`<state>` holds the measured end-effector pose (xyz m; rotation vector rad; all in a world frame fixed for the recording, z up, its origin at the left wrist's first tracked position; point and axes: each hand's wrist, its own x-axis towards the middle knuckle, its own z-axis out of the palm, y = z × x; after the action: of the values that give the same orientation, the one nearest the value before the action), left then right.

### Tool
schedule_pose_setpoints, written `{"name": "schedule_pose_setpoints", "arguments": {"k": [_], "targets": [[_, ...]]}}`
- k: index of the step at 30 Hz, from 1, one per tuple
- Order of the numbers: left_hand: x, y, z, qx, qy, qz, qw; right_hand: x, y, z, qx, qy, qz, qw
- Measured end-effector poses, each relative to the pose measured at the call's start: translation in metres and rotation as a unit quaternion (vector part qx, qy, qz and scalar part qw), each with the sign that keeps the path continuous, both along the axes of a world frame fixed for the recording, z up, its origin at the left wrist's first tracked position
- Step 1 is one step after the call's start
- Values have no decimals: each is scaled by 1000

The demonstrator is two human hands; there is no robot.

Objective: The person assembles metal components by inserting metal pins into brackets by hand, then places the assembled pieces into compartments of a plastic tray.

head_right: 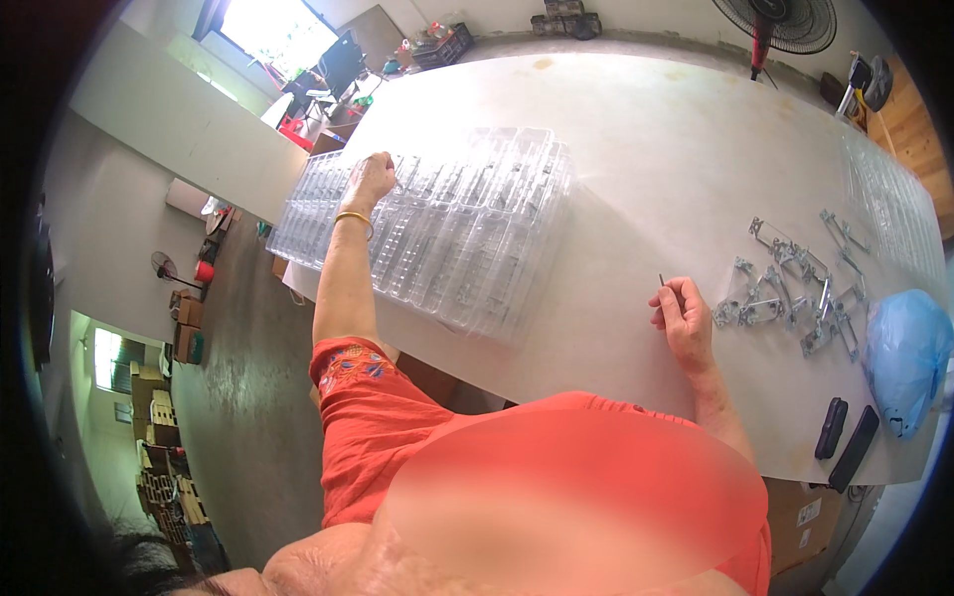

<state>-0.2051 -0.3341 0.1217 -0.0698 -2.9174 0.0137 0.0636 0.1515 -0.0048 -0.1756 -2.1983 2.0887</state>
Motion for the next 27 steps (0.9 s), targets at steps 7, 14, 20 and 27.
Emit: {"name": "schedule_pose_setpoints", "arguments": {"k": [7, 14, 20, 27], "targets": [[7, 16, 10, -56, -7, 47, 997, 5, -1, -3, -7, -9, -18, 1000], [29, 45, 44, -71, 120, -123, 982, 2, -3, -3, 24, 1, 40, 999], [105, 189, 101, 22, 136, -275, 951, 12, -3, 17, 31, -18, 136, 990], [165, 336, 111, 116, 65, -501, 855, 20, -8, 5, 57, 14, 184, 981]]}}
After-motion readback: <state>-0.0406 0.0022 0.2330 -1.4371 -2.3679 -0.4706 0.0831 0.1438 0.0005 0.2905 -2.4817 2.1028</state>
